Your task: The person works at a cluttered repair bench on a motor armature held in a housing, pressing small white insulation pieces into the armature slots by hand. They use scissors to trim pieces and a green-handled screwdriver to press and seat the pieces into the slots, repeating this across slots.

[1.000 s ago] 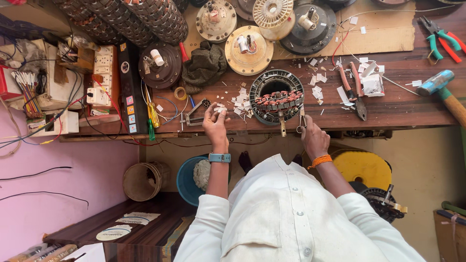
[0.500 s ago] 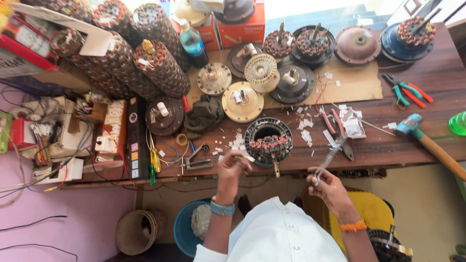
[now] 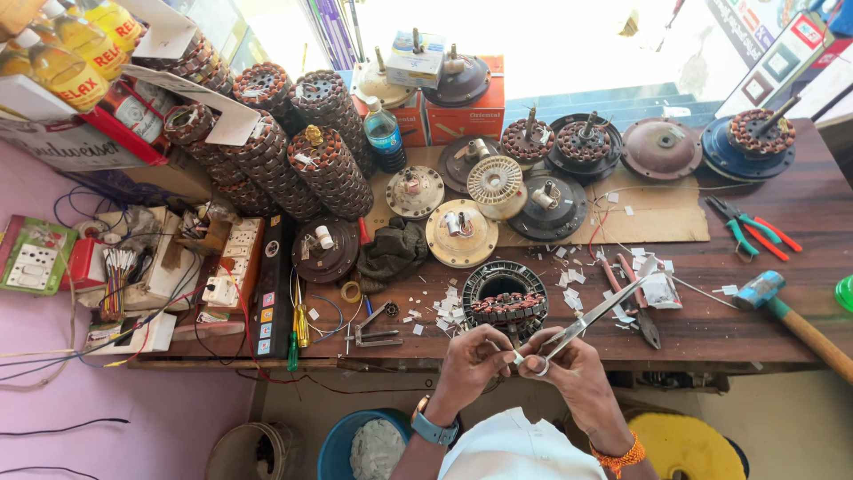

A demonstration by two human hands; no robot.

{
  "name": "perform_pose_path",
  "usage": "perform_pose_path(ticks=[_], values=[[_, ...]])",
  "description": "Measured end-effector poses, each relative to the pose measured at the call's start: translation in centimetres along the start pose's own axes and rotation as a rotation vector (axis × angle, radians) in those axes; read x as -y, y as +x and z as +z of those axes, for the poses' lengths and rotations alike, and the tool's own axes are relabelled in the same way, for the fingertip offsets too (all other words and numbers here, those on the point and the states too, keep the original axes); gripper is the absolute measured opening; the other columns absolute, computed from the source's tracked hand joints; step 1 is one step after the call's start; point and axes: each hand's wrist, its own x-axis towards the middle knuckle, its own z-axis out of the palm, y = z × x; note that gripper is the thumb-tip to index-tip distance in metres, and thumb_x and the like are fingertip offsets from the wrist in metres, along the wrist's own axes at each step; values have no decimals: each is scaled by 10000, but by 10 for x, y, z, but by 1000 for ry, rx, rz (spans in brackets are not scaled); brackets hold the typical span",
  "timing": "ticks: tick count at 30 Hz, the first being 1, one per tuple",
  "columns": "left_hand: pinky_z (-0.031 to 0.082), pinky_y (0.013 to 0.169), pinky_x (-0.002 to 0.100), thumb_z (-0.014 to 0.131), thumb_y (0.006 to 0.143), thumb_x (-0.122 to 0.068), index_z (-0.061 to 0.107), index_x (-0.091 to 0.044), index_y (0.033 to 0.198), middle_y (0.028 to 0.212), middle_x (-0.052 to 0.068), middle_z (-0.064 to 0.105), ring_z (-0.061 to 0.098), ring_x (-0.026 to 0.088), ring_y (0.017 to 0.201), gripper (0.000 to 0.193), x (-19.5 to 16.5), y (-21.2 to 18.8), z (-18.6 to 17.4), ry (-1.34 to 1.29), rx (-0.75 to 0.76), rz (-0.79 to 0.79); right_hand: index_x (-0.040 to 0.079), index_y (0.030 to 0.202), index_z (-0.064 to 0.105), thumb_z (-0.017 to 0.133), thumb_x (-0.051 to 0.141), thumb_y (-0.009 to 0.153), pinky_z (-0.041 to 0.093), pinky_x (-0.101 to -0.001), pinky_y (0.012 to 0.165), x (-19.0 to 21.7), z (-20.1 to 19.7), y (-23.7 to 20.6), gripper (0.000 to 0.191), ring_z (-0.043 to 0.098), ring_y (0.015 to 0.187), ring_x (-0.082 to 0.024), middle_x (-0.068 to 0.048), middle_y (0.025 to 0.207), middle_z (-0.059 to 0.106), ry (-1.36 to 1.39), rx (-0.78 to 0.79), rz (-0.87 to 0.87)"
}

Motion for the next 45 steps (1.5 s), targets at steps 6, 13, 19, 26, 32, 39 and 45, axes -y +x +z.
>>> perform_pose_path(ticks=[6, 13, 19, 26, 32, 39, 45], values=[[541, 629, 206, 760, 949, -67, 681, 7, 987, 878, 18, 689, 649, 57, 762, 115, -4, -5, 9, 62, -55, -28, -24, 976, 659, 805, 38, 789, 592, -306, 725, -9, -2, 7, 246, 706, 774, -160, -100, 874, 735, -8, 29, 7], [582, 645, 220, 736, 925, -59, 739, 17, 990, 956, 19, 590, 681, 68, 800, 99, -8, -7, 27, 26, -151, -45, 15, 919, 645, 800, 46, 833, 543, -260, 698, -18, 1, 6, 180, 654, 756, -88, -49, 800, 700, -264, -44, -72], [517, 650, 271, 800, 807, 13, 825, -97, 947, 789, 20, 576, 606, 162, 758, 179, -25, -11, 33, 704, -227, 492, 22, 939, 653, 779, 36, 820, 589, -258, 711, -17, 3, 8, 174, 681, 767, -101, -37, 848, 713, -139, -73, -109], [600, 705, 232, 764, 861, 13, 784, -108, 1055, 988, 27, 721, 693, 105, 839, 229, -38, 3, 34, 331, -199, 326, 2, 1008, 680, 771, 3, 850, 560, -249, 698, 14, 17, 8, 182, 674, 786, -111, -57, 865, 716, -149, -54, -248], [584, 702, 242, 737, 937, 5, 765, 10, 1089, 1010, 59, 766, 689, 97, 802, 154, -25, 8, 16, -89, -234, 128, 14, 1178, 604, 669, 33, 914, 585, -249, 728, 37, 10, 0, 272, 626, 811, -75, 1, 923, 633, -215, 156, -171], [605, 630, 207, 723, 975, -59, 745, -26, 1154, 1029, 30, 768, 706, 50, 846, 183, -31, 16, -2, -87, -316, 40, -10, 1350, 620, 757, 168, 864, 501, -250, 708, 28, -13, -16, 536, 548, 801, -75, 9, 895, 604, -293, 581, 204], [605, 626, 208, 735, 1004, -70, 773, 10, 1136, 980, 52, 762, 686, 52, 797, 160, -40, 17, 3, 30, -344, 37, -11, 1320, 680, 820, 146, 756, 477, -242, 657, 23, -6, -20, 601, 537, 744, -69, 32, 820, 604, -365, 596, 265]])
